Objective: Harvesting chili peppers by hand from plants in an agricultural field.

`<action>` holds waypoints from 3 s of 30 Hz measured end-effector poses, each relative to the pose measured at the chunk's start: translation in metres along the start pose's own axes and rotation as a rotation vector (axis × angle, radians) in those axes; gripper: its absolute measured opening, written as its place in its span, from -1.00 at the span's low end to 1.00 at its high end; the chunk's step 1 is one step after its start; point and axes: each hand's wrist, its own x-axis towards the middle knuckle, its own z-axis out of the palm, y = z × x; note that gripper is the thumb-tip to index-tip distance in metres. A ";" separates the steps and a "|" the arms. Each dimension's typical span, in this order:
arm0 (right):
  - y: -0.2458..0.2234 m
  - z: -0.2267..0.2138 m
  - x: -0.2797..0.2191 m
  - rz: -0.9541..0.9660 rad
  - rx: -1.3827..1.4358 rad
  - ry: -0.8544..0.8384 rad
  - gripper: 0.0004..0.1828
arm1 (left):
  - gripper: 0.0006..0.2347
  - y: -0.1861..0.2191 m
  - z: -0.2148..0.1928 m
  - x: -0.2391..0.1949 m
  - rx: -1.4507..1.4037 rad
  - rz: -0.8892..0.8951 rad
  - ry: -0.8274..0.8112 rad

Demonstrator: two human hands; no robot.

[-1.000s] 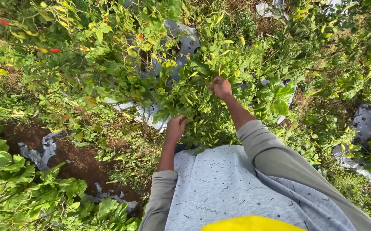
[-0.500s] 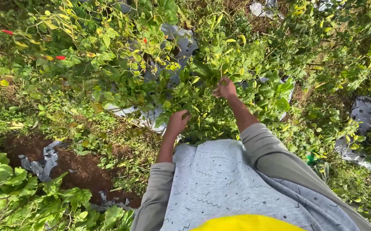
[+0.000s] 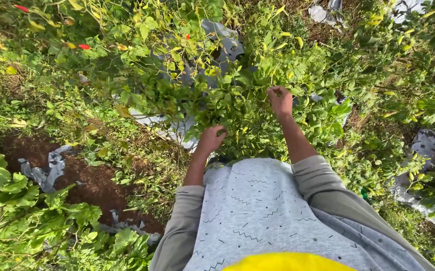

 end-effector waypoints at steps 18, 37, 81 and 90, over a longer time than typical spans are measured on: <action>-0.041 0.025 -0.016 -0.332 -0.070 -0.072 -0.88 | -0.58 0.016 -0.008 -0.008 -0.126 -0.045 -0.068; -0.144 0.118 0.023 -0.804 -0.813 -0.742 -0.56 | -0.68 -0.037 0.029 0.003 -0.178 -0.011 0.254; -0.119 0.108 0.033 -0.792 -0.536 -0.742 -0.68 | -0.77 -0.035 0.021 -0.004 -0.212 0.090 0.255; -0.119 0.012 0.017 -0.625 -0.358 -0.506 -0.82 | -0.69 -0.023 0.004 -0.013 -0.323 -0.046 0.235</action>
